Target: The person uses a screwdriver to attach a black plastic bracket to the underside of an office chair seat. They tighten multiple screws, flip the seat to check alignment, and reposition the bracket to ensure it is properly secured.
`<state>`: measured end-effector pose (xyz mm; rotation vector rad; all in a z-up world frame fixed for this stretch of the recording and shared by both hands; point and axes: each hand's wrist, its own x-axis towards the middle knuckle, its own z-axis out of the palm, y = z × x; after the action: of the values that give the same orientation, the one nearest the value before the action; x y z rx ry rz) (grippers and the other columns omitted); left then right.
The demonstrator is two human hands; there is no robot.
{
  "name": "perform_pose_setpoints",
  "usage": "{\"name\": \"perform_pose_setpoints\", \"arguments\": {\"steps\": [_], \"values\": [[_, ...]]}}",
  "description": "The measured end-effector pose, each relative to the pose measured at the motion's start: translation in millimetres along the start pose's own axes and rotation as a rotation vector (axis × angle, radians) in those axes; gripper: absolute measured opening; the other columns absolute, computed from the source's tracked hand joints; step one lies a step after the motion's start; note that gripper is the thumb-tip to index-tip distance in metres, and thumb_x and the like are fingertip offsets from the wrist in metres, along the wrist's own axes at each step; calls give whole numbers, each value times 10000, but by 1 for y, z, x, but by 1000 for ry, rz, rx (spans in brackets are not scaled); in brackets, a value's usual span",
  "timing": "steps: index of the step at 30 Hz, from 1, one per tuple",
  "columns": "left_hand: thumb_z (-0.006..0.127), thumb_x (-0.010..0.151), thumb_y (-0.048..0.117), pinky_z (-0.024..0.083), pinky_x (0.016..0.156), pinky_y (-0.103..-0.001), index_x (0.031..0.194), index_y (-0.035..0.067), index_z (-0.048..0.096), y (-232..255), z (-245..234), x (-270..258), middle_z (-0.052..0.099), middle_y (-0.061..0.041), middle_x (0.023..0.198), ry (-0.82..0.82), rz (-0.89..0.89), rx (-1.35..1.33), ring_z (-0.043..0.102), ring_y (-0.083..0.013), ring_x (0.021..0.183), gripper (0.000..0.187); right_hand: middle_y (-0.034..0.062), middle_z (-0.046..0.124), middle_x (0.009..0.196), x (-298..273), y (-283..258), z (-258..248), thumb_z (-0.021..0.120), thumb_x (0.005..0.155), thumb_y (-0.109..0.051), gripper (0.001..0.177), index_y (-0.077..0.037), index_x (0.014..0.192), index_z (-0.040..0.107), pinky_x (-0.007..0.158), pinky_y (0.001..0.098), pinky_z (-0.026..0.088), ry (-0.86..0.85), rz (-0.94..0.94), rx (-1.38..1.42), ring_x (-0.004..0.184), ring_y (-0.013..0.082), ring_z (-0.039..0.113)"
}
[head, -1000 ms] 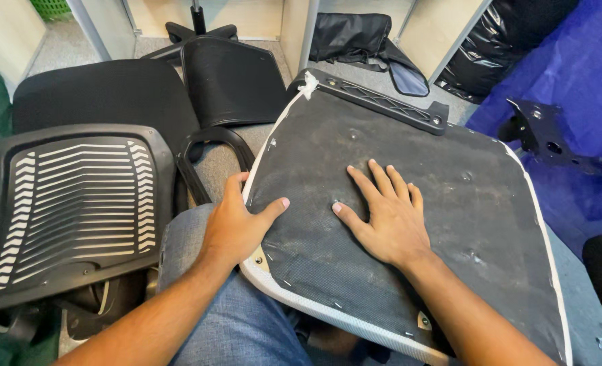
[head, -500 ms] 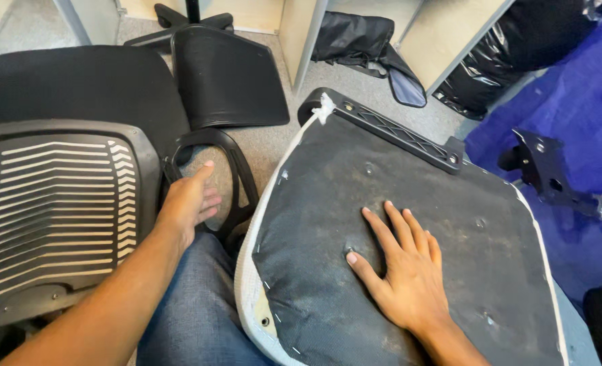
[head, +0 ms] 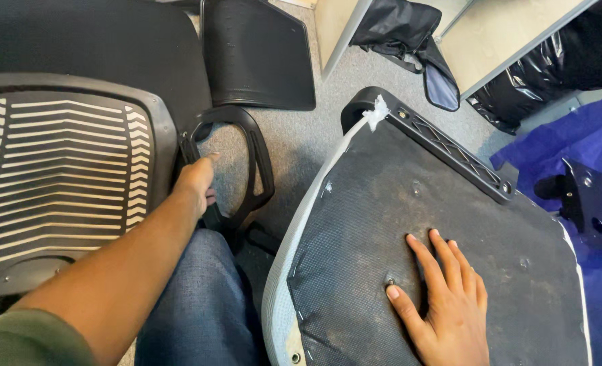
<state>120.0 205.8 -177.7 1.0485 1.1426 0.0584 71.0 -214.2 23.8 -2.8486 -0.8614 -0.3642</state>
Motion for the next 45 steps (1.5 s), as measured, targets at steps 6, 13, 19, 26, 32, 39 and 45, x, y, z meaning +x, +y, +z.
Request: {"name": "perform_pose_setpoints", "arguments": {"steps": [6, 13, 19, 26, 32, 39, 45], "values": [[689, 874, 462, 479, 1028, -552, 1449, 47, 531, -29, -16, 67, 555, -239, 1462, 54, -109, 33, 554, -438, 1278, 727, 166, 398, 1589, 1, 6, 5, 613, 815, -548, 752, -186, 1467, 517, 1166, 555, 210, -1, -24, -3, 1492, 379, 308], [730, 876, 380, 463, 1049, -492, 1399, 52, 583, -78, -23, 143, 602, -155, 1492, -67, -105, -60, 584, -307, 1303, 634, 170, 388, 1599, -1, 12, 11, 633, 786, -527, 779, -172, 1469, 515, 1169, 579, 199, -21, -12, -20, 1498, 383, 302], [741, 899, 386, 432, 1024, -444, 1391, 89, 604, -98, -30, 146, 546, -123, 1502, -21, -185, 112, 518, -284, 1297, 591, 155, 398, 1612, -3, 15, 16, 646, 769, -520, 799, -168, 1474, 514, 1189, 580, 203, -19, 12, -12, 1522, 377, 300], [763, 886, 351, 504, 976, -383, 1343, 30, 606, -122, -22, 154, 660, -111, 1328, -105, -271, -9, 632, -274, 1158, 580, 176, 393, 1616, -3, 13, 15, 651, 737, -488, 830, -136, 1476, 512, 1194, 583, 198, -47, 40, -7, 1527, 392, 299], [790, 849, 249, 564, 898, -463, 1310, -12, 599, -114, -11, 137, 697, -162, 1239, -225, -195, -5, 691, -307, 1056, 564, 189, 392, 1617, -1, 11, 14, 640, 757, -497, 818, -117, 1470, 514, 1197, 582, 203, -36, 13, 7, 1522, 410, 308], [791, 619, 28, 595, 794, -428, 1136, -83, 608, -60, 23, 100, 691, -239, 1133, 189, 134, 173, 707, -339, 993, 559, 211, 381, 1614, 3, 4, 9, 634, 793, -461, 784, -102, 1476, 501, 1194, 566, 201, -29, -25, 29, 1507, 427, 315], [782, 579, 27, 570, 674, -398, 949, -79, 648, -27, 27, 74, 710, -201, 1014, 173, 251, 234, 704, -293, 892, 407, 203, 382, 1603, 4, 0, 5, 638, 823, -440, 752, -105, 1480, 492, 1172, 550, 206, -29, -31, 36, 1495, 422, 304]]}}
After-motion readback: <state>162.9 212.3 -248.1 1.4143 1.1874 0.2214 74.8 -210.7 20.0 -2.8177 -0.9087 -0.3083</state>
